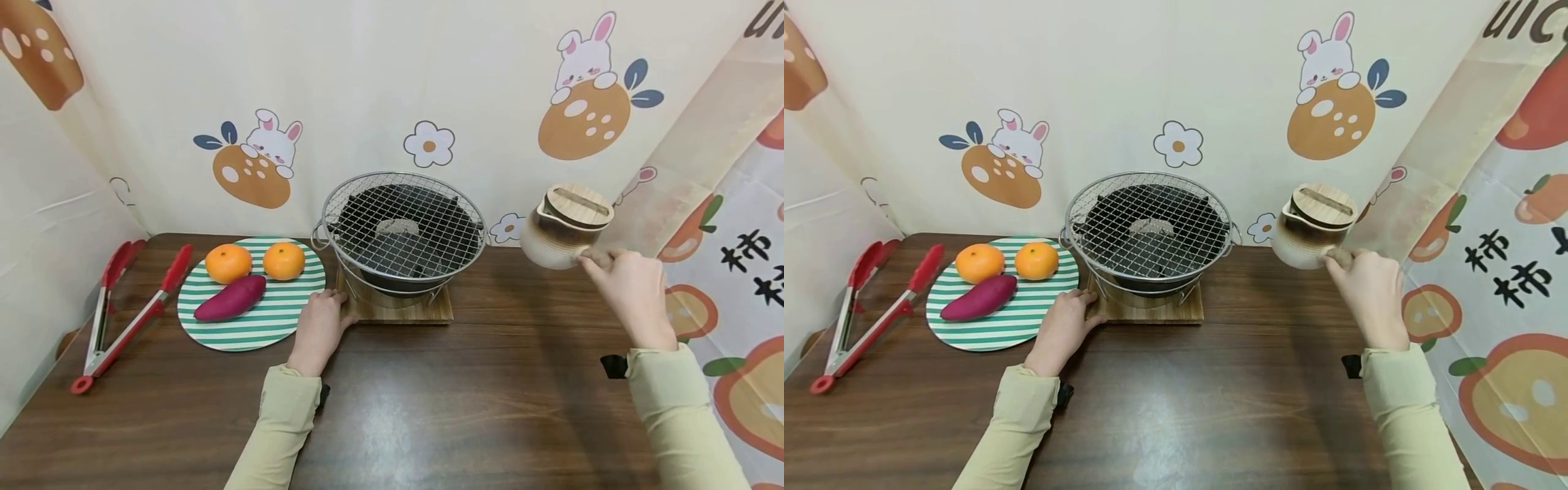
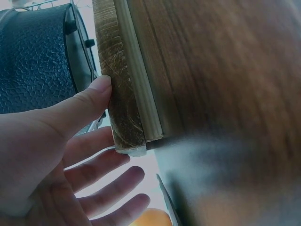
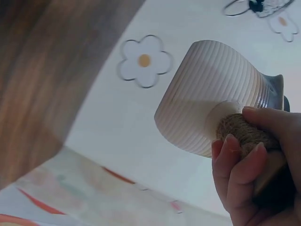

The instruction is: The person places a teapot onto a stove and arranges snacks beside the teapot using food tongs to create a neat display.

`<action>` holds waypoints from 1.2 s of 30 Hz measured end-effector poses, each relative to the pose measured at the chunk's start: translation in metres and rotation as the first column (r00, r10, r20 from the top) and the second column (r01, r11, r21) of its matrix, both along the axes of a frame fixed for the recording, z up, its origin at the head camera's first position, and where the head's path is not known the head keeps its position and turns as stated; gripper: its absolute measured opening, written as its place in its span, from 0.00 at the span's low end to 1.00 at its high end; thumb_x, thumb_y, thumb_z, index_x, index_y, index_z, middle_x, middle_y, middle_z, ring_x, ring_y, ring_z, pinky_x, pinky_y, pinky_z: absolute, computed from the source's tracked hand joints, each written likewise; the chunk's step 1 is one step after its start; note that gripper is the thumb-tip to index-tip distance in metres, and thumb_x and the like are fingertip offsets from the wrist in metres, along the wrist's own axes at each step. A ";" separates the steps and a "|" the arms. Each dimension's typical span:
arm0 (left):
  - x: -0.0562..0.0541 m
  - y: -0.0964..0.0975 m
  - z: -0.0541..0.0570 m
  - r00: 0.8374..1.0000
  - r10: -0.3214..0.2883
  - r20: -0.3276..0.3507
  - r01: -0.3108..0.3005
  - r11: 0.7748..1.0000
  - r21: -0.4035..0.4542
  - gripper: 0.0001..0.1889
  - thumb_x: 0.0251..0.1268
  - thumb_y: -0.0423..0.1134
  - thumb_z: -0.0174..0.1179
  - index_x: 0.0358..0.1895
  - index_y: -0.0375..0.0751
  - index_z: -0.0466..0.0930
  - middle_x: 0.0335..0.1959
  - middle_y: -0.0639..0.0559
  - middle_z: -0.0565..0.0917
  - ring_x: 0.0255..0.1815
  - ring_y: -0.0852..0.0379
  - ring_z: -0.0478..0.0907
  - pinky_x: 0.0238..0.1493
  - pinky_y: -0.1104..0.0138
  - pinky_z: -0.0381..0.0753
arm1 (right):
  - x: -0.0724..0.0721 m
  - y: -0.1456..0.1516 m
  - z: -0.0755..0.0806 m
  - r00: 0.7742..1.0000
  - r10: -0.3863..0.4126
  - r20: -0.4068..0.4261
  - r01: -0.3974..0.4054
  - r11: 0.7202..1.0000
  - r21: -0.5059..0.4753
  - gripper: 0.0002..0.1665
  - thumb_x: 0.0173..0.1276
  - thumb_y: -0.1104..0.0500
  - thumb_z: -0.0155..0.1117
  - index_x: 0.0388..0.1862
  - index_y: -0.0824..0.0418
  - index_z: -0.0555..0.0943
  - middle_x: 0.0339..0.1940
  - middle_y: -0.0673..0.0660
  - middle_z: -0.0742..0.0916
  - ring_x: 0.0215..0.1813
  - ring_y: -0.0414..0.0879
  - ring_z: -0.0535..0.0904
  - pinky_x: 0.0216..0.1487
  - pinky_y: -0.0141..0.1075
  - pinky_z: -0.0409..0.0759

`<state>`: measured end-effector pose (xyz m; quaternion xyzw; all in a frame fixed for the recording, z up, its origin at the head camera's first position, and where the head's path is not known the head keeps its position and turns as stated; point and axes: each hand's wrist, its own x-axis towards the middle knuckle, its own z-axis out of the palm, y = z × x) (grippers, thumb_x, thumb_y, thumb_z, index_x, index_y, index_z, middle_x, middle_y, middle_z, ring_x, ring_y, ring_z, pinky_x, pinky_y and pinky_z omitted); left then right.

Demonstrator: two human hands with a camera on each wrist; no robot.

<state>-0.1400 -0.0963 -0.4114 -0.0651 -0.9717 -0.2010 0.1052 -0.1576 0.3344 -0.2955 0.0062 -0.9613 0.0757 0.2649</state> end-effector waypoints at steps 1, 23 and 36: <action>0.000 0.000 0.000 1.000 0.001 0.001 -0.001 1.000 0.002 0.21 0.52 0.44 0.72 0.46 0.34 0.85 0.47 0.38 0.85 0.43 0.39 0.78 0.45 0.52 0.80 | -0.001 -0.003 0.004 1.000 0.000 -0.001 0.000 1.000 0.000 0.23 0.61 0.49 0.67 0.18 0.67 0.80 0.11 0.65 0.79 0.14 0.63 0.70 0.15 0.46 0.59; -0.002 0.000 -0.001 1.000 0.004 0.017 -0.004 1.000 -0.004 0.21 0.53 0.45 0.71 0.46 0.33 0.85 0.46 0.38 0.85 0.43 0.40 0.79 0.46 0.52 0.80 | -0.022 -0.068 0.070 0.998 0.052 0.040 -0.052 0.999 0.015 0.30 0.63 0.40 0.61 0.36 0.69 0.85 0.19 0.69 0.84 0.24 0.68 0.75 0.27 0.53 0.64; -0.002 -0.001 -0.001 1.000 0.002 0.008 -0.002 1.000 0.005 0.19 0.52 0.44 0.71 0.44 0.34 0.85 0.44 0.39 0.86 0.41 0.40 0.79 0.43 0.52 0.80 | -0.039 -0.099 0.082 0.993 0.107 0.052 -0.106 0.994 -0.026 0.26 0.63 0.39 0.60 0.27 0.62 0.84 0.13 0.57 0.80 0.23 0.57 0.74 0.25 0.45 0.61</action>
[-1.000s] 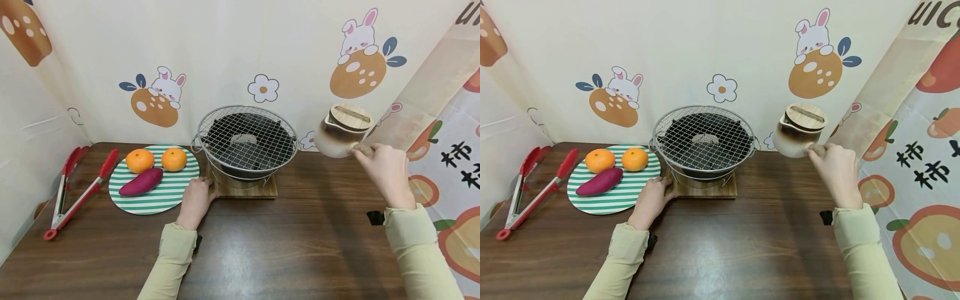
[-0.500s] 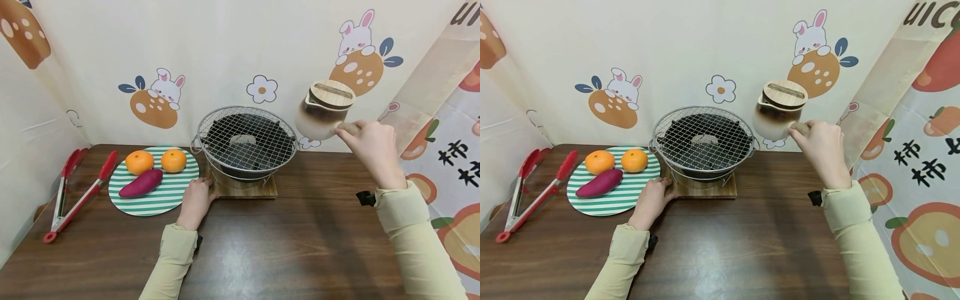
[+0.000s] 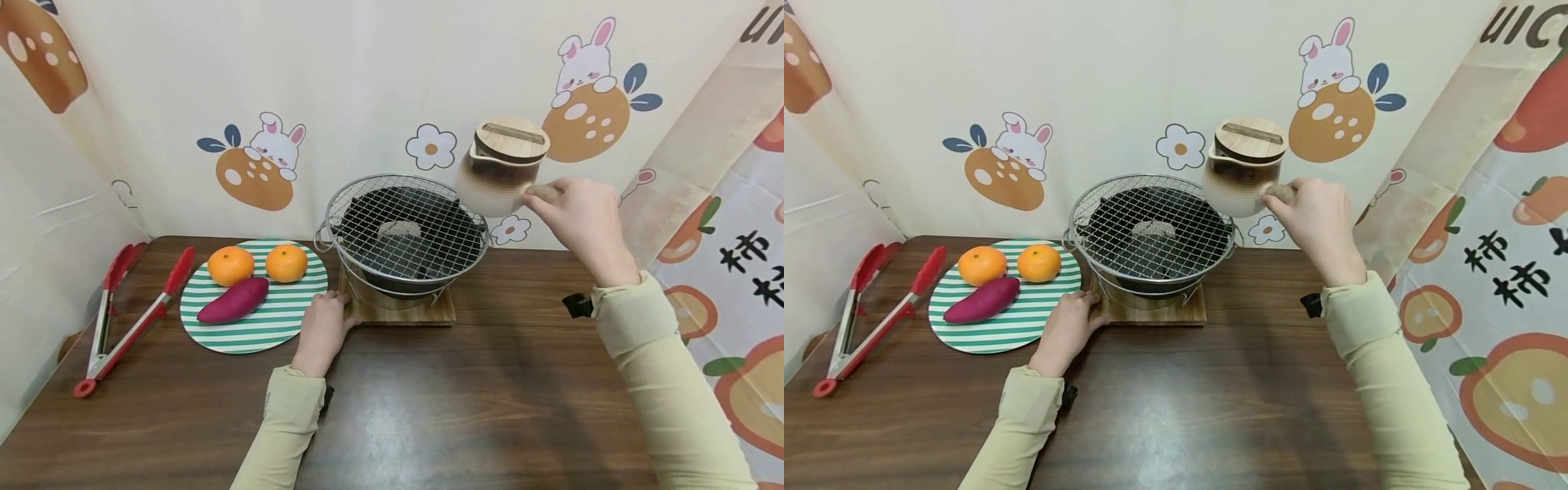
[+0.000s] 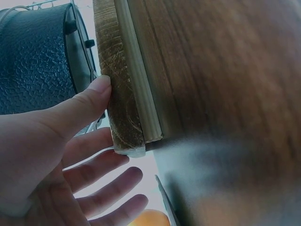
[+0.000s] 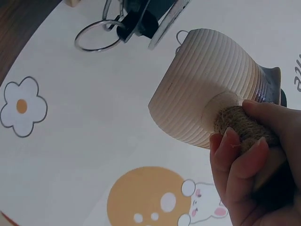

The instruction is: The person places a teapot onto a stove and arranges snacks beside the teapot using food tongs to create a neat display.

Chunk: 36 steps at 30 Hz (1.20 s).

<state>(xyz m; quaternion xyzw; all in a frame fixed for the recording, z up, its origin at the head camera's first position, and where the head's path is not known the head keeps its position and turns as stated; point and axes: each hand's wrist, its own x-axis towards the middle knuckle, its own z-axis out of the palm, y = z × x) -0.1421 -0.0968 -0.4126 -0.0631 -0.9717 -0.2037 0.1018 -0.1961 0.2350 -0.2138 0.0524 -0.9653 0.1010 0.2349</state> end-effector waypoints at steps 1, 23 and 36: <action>0.000 0.000 0.000 1.000 -0.001 -0.002 0.001 1.000 0.001 0.20 0.52 0.45 0.71 0.44 0.34 0.86 0.44 0.39 0.86 0.41 0.40 0.79 0.43 0.53 0.80 | -0.002 -0.002 0.000 1.000 0.012 0.009 -0.011 1.000 -0.006 0.26 0.63 0.40 0.60 0.29 0.62 0.85 0.15 0.58 0.81 0.24 0.56 0.75 0.25 0.44 0.61; 0.000 0.001 0.000 1.000 0.001 0.003 -0.001 1.000 0.014 0.20 0.52 0.46 0.72 0.44 0.35 0.86 0.42 0.40 0.86 0.39 0.42 0.78 0.41 0.53 0.80 | -0.044 -0.036 -0.002 0.984 0.160 0.076 -0.156 0.986 -0.056 0.21 0.64 0.44 0.63 0.42 0.59 0.88 0.39 0.58 0.91 0.39 0.54 0.86 0.36 0.43 0.74; 0.002 0.000 0.003 1.000 -0.003 -0.006 0.003 1.000 0.025 0.19 0.51 0.46 0.72 0.43 0.35 0.86 0.42 0.40 0.86 0.39 0.42 0.78 0.41 0.54 0.80 | -0.058 -0.043 -0.006 0.972 0.182 0.149 -0.174 0.983 -0.065 0.20 0.64 0.44 0.63 0.41 0.57 0.89 0.40 0.57 0.90 0.37 0.51 0.84 0.34 0.39 0.73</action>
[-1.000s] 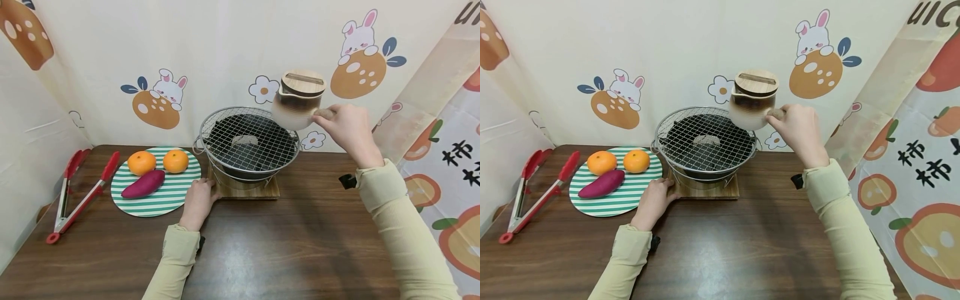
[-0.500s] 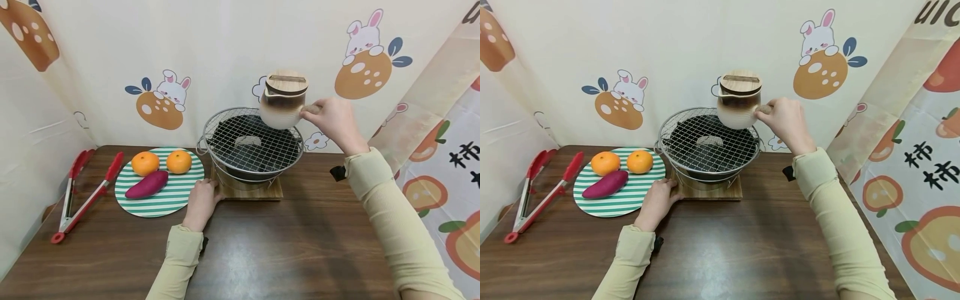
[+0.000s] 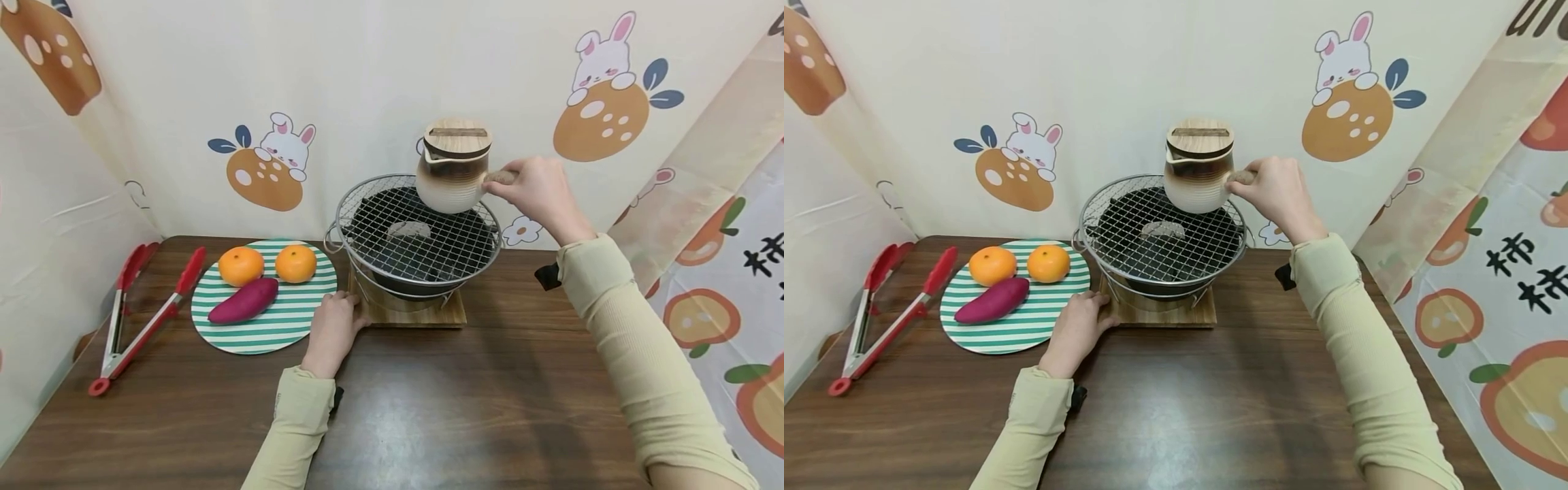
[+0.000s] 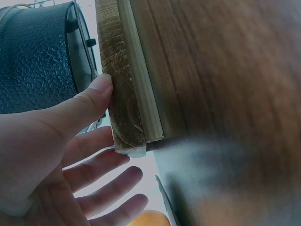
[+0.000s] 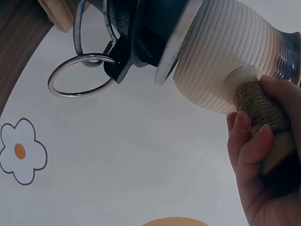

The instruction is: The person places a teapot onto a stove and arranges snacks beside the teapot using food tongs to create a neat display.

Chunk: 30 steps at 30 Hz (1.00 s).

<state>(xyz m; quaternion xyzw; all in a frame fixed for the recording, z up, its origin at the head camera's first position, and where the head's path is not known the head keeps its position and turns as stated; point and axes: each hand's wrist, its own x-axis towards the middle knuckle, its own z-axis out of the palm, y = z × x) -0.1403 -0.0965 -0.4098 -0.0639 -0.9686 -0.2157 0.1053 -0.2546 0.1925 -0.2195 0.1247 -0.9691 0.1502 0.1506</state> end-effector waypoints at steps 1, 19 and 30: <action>0.000 0.000 0.000 1.000 0.000 0.000 0.000 1.000 0.001 0.19 0.51 0.45 0.72 0.43 0.35 0.86 0.42 0.40 0.86 0.39 0.42 0.78 0.40 0.54 0.79 | 0.000 0.001 0.000 1.000 0.003 -0.002 -0.003 1.000 0.002 0.20 0.64 0.43 0.63 0.41 0.57 0.89 0.40 0.57 0.91 0.36 0.51 0.84 0.34 0.38 0.73; -0.002 0.000 0.000 1.000 -0.002 0.003 0.002 1.000 0.007 0.18 0.53 0.44 0.71 0.43 0.34 0.86 0.41 0.40 0.86 0.38 0.42 0.78 0.41 0.54 0.79 | -0.006 0.009 -0.005 0.999 -0.009 0.053 0.009 1.000 0.000 0.24 0.63 0.40 0.63 0.44 0.58 0.87 0.35 0.60 0.90 0.34 0.51 0.82 0.32 0.38 0.74; -0.002 0.001 -0.003 1.000 0.001 0.005 -0.001 1.000 -0.010 0.18 0.53 0.44 0.71 0.43 0.34 0.86 0.41 0.40 0.86 0.38 0.43 0.78 0.41 0.54 0.80 | -0.005 0.009 -0.004 0.996 0.000 0.092 0.005 0.999 -0.045 0.26 0.64 0.41 0.62 0.49 0.59 0.84 0.42 0.64 0.88 0.36 0.53 0.83 0.37 0.44 0.76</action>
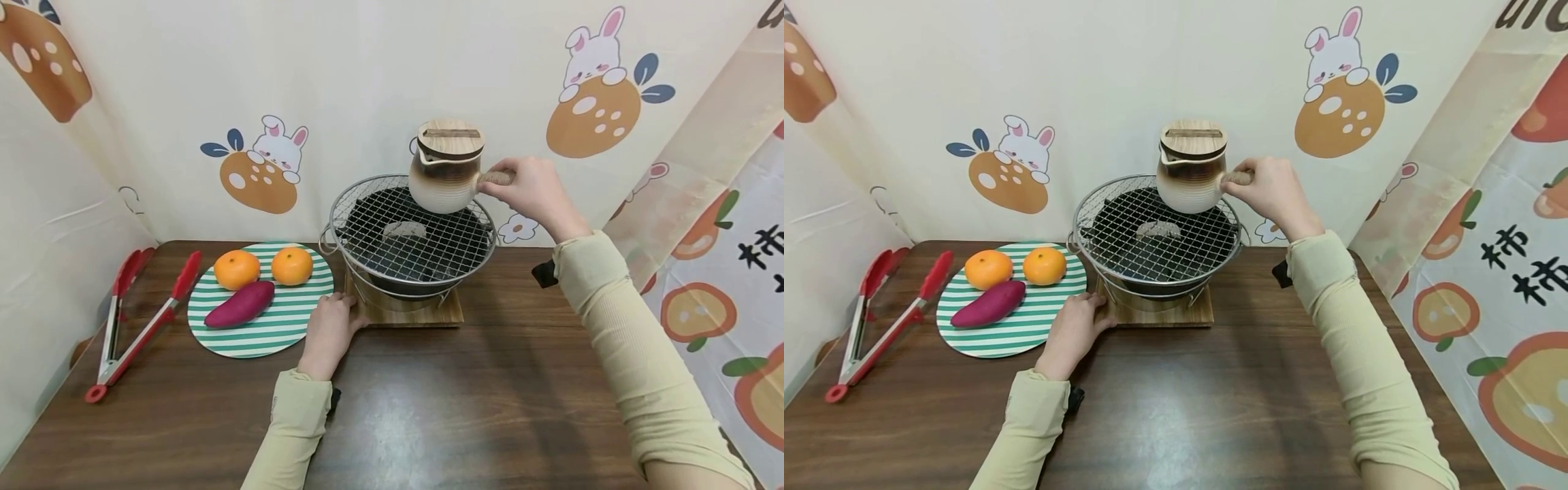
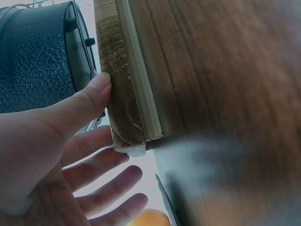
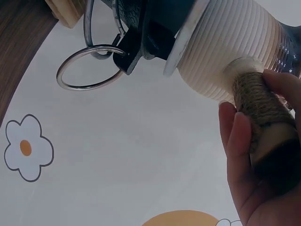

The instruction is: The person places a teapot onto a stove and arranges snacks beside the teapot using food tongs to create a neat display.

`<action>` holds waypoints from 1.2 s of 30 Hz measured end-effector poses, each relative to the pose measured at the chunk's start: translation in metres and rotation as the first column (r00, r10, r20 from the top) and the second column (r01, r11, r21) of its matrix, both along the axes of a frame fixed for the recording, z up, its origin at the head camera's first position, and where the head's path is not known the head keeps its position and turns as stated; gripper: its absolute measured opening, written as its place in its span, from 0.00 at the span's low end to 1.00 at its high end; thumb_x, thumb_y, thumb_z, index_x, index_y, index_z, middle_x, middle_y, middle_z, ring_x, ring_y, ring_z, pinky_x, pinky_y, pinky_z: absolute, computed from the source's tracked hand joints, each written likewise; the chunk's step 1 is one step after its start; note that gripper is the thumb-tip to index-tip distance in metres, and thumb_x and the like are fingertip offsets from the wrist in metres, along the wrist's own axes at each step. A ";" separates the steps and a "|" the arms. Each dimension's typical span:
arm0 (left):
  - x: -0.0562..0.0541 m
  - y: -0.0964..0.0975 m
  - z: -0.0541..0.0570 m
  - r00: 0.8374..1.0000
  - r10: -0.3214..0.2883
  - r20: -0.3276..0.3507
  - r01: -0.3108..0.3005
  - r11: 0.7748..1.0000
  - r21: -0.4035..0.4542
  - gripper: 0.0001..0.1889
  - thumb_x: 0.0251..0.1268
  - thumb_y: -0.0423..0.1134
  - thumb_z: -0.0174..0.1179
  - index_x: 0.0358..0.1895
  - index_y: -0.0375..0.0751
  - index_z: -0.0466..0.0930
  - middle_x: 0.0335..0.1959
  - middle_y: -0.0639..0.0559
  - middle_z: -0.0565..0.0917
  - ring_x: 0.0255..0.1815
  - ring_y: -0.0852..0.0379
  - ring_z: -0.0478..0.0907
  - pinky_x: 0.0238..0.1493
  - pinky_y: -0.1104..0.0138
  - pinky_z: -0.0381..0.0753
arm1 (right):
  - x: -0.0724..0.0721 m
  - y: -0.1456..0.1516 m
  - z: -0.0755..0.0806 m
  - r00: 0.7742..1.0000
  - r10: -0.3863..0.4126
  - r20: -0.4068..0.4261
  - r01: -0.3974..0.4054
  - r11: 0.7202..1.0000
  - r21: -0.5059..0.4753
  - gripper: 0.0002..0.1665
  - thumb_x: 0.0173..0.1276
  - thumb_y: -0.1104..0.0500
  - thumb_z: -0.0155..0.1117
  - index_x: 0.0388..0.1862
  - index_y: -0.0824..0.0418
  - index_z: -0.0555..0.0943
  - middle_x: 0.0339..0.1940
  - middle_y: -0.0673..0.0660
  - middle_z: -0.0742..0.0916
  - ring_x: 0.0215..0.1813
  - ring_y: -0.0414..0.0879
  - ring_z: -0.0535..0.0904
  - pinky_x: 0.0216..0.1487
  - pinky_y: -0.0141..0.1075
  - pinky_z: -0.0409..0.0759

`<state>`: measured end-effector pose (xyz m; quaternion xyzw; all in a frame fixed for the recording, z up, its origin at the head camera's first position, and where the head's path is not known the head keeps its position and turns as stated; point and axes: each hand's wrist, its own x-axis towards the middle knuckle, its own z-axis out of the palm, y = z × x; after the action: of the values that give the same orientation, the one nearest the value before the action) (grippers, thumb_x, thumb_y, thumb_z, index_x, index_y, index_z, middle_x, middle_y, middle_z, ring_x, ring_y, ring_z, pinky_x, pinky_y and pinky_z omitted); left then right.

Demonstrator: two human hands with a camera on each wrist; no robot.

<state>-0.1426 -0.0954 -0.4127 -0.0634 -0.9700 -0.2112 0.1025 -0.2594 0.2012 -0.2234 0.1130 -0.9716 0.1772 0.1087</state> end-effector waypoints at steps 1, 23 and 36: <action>0.000 0.000 0.000 1.000 0.000 0.000 0.000 1.000 0.000 0.18 0.53 0.44 0.71 0.43 0.34 0.86 0.41 0.40 0.86 0.38 0.43 0.78 0.41 0.55 0.79 | 0.000 0.000 0.000 1.000 -0.001 0.003 0.001 1.000 -0.007 0.26 0.64 0.40 0.62 0.49 0.59 0.84 0.43 0.64 0.88 0.39 0.55 0.82 0.40 0.46 0.77; 0.000 -0.001 0.000 1.000 -0.006 0.009 0.006 1.000 0.010 0.19 0.52 0.44 0.72 0.44 0.35 0.86 0.42 0.40 0.86 0.39 0.42 0.78 0.41 0.54 0.79 | 0.056 0.026 -0.038 0.981 -0.069 -0.182 0.008 0.950 -0.313 0.40 0.75 0.36 0.40 0.70 0.66 0.65 0.66 0.72 0.72 0.64 0.69 0.69 0.65 0.61 0.62; 0.000 -0.001 0.001 0.999 -0.007 0.036 0.006 1.000 0.023 0.20 0.53 0.44 0.71 0.46 0.34 0.85 0.45 0.38 0.85 0.41 0.41 0.78 0.43 0.54 0.80 | 0.083 0.033 -0.102 0.987 -0.077 -0.138 0.015 0.914 -0.406 0.37 0.77 0.41 0.40 0.70 0.68 0.64 0.64 0.73 0.71 0.57 0.67 0.73 0.61 0.59 0.66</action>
<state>-0.1427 -0.0969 -0.4118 -0.0615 -0.9690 -0.2239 0.0850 -0.1768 0.2346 -0.3253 0.0784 -0.9055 0.3620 0.2071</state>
